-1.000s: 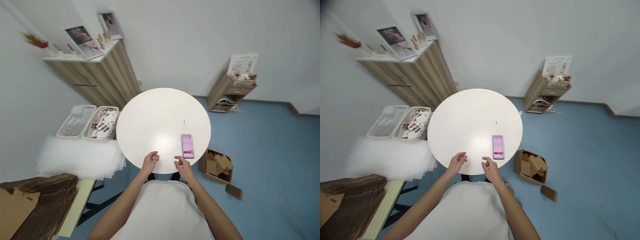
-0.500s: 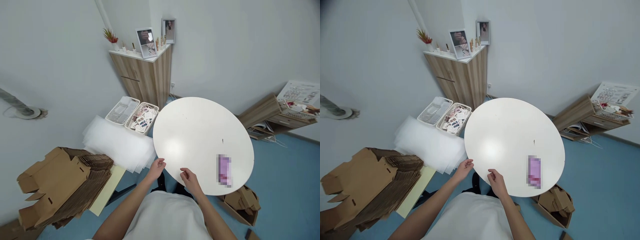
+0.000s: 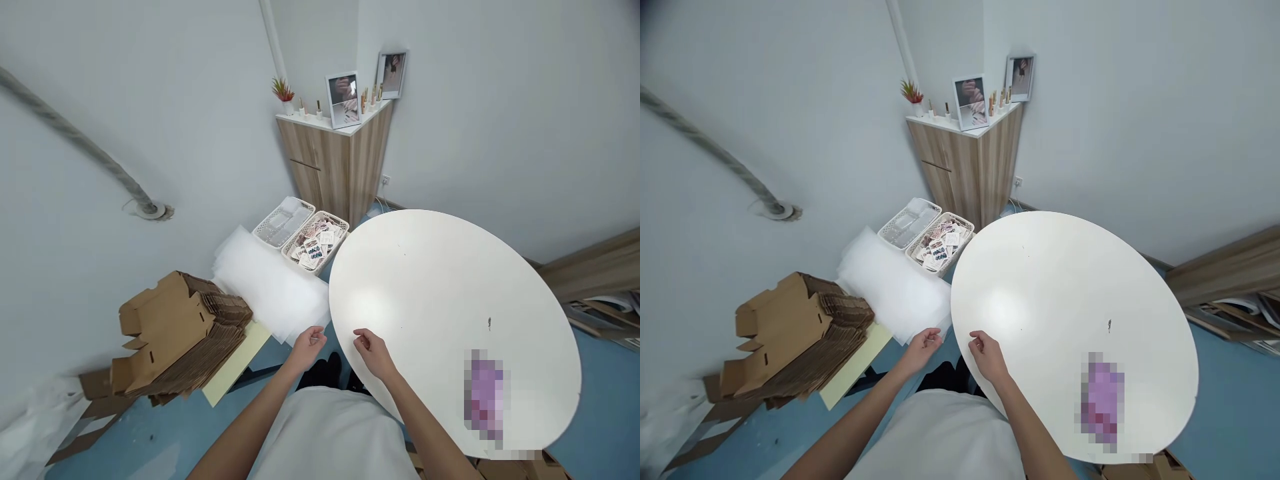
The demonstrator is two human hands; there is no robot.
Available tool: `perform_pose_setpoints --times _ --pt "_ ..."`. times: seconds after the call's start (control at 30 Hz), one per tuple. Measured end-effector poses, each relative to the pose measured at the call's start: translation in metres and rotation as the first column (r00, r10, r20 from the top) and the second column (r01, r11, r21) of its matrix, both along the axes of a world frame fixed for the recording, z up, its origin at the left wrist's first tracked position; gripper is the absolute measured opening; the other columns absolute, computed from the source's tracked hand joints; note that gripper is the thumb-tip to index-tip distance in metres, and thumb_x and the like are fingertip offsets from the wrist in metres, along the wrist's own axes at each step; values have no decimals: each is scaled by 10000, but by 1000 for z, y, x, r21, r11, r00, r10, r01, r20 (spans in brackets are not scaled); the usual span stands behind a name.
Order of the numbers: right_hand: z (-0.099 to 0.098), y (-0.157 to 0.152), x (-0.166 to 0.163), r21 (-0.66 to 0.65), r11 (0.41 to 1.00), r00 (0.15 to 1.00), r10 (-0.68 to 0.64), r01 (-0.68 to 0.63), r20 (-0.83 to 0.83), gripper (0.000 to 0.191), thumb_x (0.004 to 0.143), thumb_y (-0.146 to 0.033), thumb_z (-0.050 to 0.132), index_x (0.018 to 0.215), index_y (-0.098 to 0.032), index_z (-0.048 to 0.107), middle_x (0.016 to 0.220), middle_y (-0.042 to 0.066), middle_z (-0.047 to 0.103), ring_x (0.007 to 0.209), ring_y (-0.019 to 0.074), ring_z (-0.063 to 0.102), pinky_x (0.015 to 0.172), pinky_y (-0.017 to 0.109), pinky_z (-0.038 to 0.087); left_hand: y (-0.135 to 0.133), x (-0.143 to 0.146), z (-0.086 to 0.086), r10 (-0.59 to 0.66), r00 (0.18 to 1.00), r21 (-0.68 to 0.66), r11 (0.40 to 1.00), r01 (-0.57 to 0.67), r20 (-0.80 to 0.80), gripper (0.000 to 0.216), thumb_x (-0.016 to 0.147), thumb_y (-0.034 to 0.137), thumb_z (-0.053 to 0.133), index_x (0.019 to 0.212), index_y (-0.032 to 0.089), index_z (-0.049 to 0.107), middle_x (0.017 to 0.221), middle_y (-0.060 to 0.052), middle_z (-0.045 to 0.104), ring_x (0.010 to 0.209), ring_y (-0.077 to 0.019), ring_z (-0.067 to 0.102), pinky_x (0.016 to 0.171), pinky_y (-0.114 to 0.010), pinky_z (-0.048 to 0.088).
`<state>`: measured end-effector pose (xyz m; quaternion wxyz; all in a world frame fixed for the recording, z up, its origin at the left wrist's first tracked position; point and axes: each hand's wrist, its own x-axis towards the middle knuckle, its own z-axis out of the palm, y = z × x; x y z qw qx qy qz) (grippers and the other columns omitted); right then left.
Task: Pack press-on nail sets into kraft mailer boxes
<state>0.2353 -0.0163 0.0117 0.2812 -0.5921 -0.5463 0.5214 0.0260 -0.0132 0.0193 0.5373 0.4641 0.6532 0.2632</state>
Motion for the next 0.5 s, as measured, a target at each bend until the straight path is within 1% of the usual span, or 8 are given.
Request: perform_pose_setpoints --times 0.13,0.27,0.37,0.5 --pt "5 19 -10 -16 995 995 103 -103 16 310 752 -372 435 981 -206 562 724 6 579 615 142 517 612 296 436 14 -5 3 59 997 15 998 -59 45 468 699 456 540 1051 149 536 924 -82 607 736 -161 573 662 -289 455" --pt "6 44 -25 -4 985 985 170 -170 28 308 767 -364 427 1000 -210 556 777 13 596 642 143 530 632 304 443 35 -19 0 65 997 19 998 -66 44 469 712 461 531 1065 153 534 938 -81 601 755 -158 568 665 -285 454" --pt "9 70 -43 23 983 983 179 -180 51 308 764 -355 438 1004 -207 560 780 15 604 662 147 543 651 308 447 61 -37 -3 68 997 42 997 -70 42 439 712 447 540 1041 156 548 937 -75 600 765 -155 568 709 -296 453" --pt "14 114 -69 64 985 982 153 -160 113 312 767 -346 442 1022 -210 558 863 30 611 750 155 561 696 311 451 111 -65 -3 113 991 98 988 -119 66 398 697 395 578 1006 145 561 957 -90 597 821 -165 572 787 -318 441"
